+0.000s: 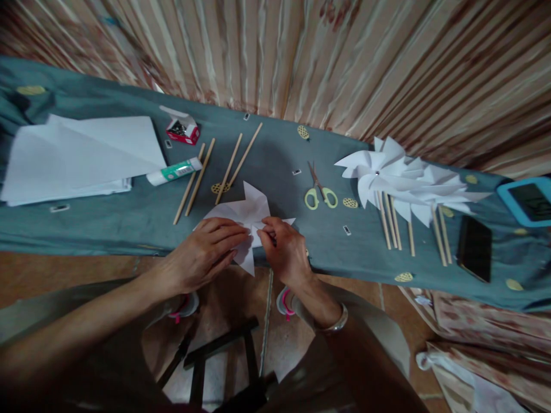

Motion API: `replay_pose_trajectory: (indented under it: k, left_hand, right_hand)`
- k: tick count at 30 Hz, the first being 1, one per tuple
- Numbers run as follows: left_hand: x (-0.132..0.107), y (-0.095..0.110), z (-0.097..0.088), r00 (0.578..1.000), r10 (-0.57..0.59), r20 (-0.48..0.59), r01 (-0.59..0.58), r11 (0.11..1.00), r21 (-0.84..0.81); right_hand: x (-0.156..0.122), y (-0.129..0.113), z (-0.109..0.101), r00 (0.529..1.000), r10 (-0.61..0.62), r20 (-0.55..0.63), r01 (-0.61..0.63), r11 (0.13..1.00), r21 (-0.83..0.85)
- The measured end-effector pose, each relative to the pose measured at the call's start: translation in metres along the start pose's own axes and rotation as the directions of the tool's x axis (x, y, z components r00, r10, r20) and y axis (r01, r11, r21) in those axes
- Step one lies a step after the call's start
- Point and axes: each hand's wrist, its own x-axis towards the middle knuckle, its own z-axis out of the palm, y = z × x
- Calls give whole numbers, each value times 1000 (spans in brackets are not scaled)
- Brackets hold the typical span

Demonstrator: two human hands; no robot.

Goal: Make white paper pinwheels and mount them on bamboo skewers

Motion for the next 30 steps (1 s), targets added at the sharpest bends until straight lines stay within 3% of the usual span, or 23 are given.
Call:
replay_pose_trajectory:
  k: [23, 30]
  left_hand:
    - [2, 4, 1, 1000, -13, 25, 13, 1000, -11]
    - [3, 4, 2, 993, -117, -3, 116, 992, -49]
  right_hand:
    - [6, 2, 4, 997, -81, -15, 80, 994, -74]
    - [7, 1, 4, 996, -83, -15, 81, 992, -96]
